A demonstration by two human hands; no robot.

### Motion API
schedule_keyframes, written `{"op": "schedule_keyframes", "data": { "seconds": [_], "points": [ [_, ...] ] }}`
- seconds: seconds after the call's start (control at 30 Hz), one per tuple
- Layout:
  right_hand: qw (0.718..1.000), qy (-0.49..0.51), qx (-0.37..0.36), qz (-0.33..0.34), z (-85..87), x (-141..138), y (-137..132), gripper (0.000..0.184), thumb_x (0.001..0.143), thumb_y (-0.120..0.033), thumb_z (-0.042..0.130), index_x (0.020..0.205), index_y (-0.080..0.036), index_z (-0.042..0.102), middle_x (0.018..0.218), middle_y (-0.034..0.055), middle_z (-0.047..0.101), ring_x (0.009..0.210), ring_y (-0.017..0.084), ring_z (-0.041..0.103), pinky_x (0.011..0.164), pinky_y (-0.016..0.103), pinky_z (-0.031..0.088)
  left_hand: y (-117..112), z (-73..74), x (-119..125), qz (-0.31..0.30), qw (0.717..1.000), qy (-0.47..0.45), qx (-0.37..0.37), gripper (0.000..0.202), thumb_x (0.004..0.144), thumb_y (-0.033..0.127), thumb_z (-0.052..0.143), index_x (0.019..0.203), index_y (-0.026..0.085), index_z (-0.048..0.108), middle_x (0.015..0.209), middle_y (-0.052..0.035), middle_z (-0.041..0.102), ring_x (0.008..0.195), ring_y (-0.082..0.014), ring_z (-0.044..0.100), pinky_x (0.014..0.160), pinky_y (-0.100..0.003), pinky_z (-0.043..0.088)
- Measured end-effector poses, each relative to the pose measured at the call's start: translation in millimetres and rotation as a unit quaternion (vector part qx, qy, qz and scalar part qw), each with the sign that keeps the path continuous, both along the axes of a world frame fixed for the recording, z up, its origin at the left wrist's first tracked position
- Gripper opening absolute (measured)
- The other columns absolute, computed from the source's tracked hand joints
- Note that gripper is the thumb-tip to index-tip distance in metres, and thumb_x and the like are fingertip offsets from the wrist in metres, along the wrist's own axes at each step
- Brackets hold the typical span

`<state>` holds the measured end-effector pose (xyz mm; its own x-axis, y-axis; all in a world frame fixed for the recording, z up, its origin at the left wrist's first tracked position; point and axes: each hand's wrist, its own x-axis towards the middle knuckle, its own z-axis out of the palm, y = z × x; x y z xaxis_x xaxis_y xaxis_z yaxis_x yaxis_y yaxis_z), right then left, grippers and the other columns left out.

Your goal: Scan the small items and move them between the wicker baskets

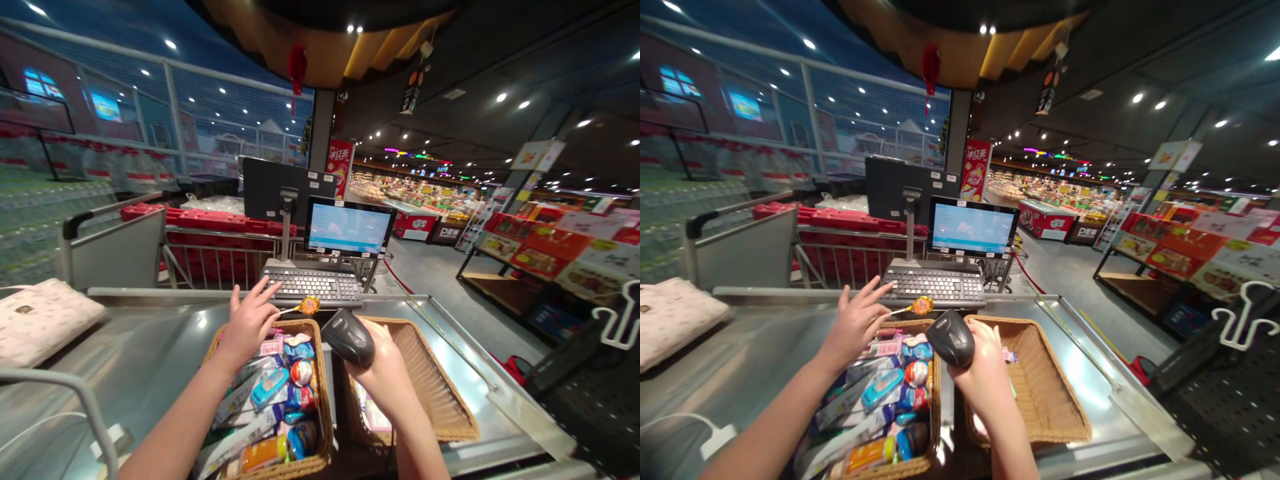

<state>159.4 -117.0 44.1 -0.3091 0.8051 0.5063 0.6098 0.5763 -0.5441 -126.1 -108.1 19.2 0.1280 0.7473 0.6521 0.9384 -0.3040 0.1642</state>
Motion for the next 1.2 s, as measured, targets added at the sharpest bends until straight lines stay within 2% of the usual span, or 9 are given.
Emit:
{"op": "schedule_keyframes", "data": {
  "seconds": [0.2, 0.5, 0.67, 0.87, 1.1, 1.2],
  "points": [
    [0.999, -0.027, -0.014, 0.016, -1.3, -6, -5, 0.04, 0.07, -0.015, 0.058, 0.108, -0.023, 0.068, 0.111, 0.0088, 0.07, 0.116, 0.03, 0.058, 0.103, 0.048, 0.042, -7, -0.6, -10, 0.008, 1.0, 0.001, 0.001, 0.023, 0.092, 0.025, 0.047, 0.077, 0.023, 0.064, 0.141, -0.0062, 0.056, 0.142, -0.0294, 0.035, 0.114, -0.069, 0.005],
    [0.999, -0.035, 0.008, 0.031, -1.4, -12, -7, 0.039, 0.07, -0.015, 0.058, 0.106, -0.024, 0.068, 0.106, 0.0073, 0.072, 0.115, 0.029, 0.06, 0.103, 0.047, 0.041, -13, -1.2, -16, 0.012, 1.0, -0.001, -0.008, 0.024, 0.091, 0.023, 0.045, 0.076, 0.023, 0.064, 0.141, -0.0067, 0.057, 0.142, -0.0298, 0.036, 0.113, -0.069, 0.006],
    [0.999, -0.041, -0.015, 0.029, -0.6, -14, -9, 0.039, 0.07, -0.015, 0.058, 0.107, -0.024, 0.068, 0.11, 0.0083, 0.07, 0.116, 0.03, 0.059, 0.108, 0.051, 0.034, -14, -3.0, -19, 0.013, 1.0, -0.005, -0.011, 0.024, 0.091, 0.024, 0.046, 0.076, 0.023, 0.064, 0.14, -0.0061, 0.057, 0.142, -0.0294, 0.036, 0.114, -0.068, 0.004],
    [0.999, -0.027, -0.03, 0.027, 0.5, -17, -11, 0.04, 0.068, -0.014, 0.055, 0.106, -0.024, 0.068, 0.11, 0.008, 0.07, 0.114, 0.029, 0.06, 0.105, 0.049, 0.038, -14, -4.4, -23, 0.015, 1.0, 0.0, -0.008, 0.023, 0.091, 0.023, 0.047, 0.076, 0.023, 0.065, 0.14, -0.0075, 0.057, 0.141, -0.0292, 0.036, 0.114, -0.068, 0.004],
    [0.998, -0.026, -0.06, 0.025, -2.2, -18, -11, 0.044, 0.068, -0.015, 0.057, 0.109, -0.026, 0.067, 0.116, 0.0067, 0.069, 0.116, 0.03, 0.058, 0.112, 0.057, 0.024, -16, -8.7, -27, 0.017, 1.0, 0.009, -0.012, 0.024, 0.092, 0.024, 0.045, 0.077, 0.023, 0.063, 0.141, -0.0065, 0.056, 0.142, -0.0292, 0.035, 0.113, -0.069, 0.008],
    [0.998, -0.031, -0.054, 0.028, -5.7, -18, -10, 0.044, 0.068, -0.015, 0.058, 0.11, -0.025, 0.066, 0.114, 0.0069, 0.069, 0.114, 0.029, 0.059, 0.11, 0.054, 0.029, -16, -11.3, -29, 0.015, 1.0, 0.008, -0.022, 0.023, 0.092, 0.024, 0.046, 0.076, 0.023, 0.063, 0.141, -0.0062, 0.056, 0.142, -0.03, 0.036, 0.113, -0.07, 0.008]
  ]
}}
